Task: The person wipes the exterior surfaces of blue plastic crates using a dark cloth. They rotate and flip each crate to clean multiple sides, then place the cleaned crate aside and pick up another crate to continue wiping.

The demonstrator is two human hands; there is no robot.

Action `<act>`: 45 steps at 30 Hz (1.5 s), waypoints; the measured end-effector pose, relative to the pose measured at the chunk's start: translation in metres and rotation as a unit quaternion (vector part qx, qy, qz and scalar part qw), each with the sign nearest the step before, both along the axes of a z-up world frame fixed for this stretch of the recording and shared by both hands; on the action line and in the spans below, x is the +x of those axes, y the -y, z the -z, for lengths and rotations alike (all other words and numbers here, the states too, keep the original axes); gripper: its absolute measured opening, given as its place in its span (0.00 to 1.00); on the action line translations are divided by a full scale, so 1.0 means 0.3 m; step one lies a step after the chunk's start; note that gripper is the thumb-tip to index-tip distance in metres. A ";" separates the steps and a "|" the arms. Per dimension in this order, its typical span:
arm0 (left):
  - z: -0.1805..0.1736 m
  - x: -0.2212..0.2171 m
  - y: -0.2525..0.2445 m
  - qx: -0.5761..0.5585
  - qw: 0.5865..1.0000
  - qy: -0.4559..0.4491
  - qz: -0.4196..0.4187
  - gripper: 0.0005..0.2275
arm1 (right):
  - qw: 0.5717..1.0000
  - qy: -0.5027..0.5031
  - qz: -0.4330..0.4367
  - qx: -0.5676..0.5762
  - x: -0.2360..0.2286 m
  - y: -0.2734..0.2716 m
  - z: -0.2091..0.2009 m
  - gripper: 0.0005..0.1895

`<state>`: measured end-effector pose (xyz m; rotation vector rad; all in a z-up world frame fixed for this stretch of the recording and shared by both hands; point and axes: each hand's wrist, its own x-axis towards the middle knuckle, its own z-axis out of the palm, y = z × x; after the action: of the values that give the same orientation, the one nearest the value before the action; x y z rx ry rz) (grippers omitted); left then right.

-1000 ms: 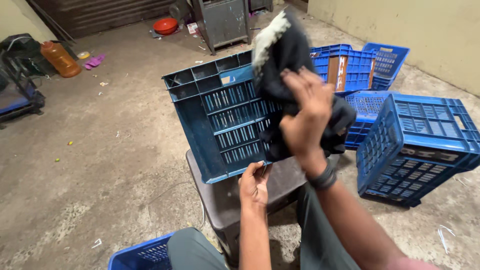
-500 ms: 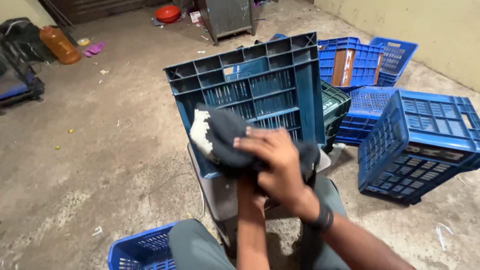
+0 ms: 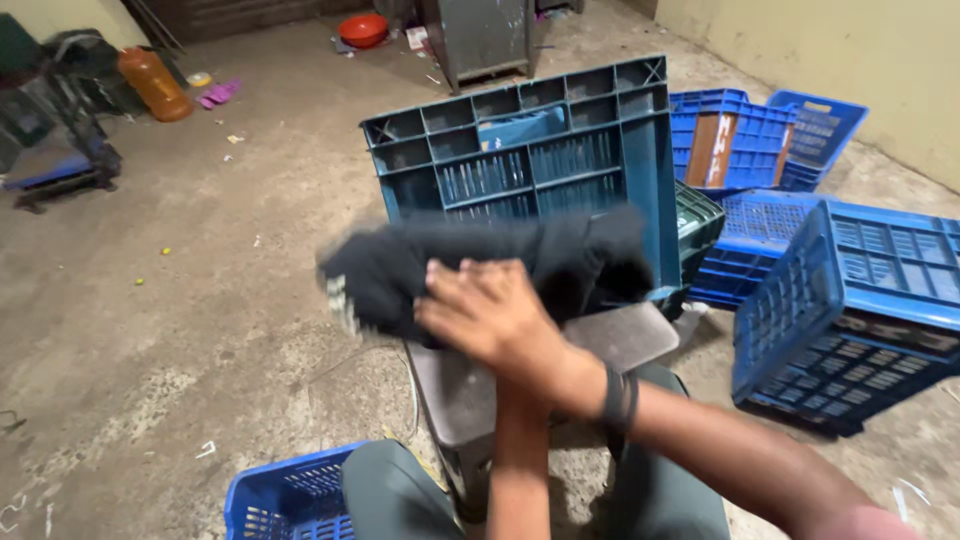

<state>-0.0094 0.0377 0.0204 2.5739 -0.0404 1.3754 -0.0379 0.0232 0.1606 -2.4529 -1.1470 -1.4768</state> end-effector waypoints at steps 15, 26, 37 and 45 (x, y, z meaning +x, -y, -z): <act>0.163 0.120 0.005 0.839 -0.366 0.230 -0.330 0.33 | 0.998 0.028 0.032 0.043 0.186 0.061 -0.300 0.20; 0.020 0.040 0.010 0.752 -0.440 0.197 -0.451 0.26 | 0.976 -0.207 -0.028 -0.067 -0.064 0.056 -0.090 0.14; 0.146 0.068 0.019 0.813 -0.357 0.163 -0.429 0.27 | 0.992 -0.125 -0.015 -0.017 0.031 0.094 -0.215 0.29; 0.087 0.043 0.007 0.815 -0.394 0.213 -0.368 0.37 | 0.996 0.033 0.051 0.066 0.104 0.036 -0.237 0.19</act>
<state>0.0035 0.0357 -0.0056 0.7146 0.1583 -0.0660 -0.0067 0.0123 0.2316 -2.4233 -0.9156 -1.6164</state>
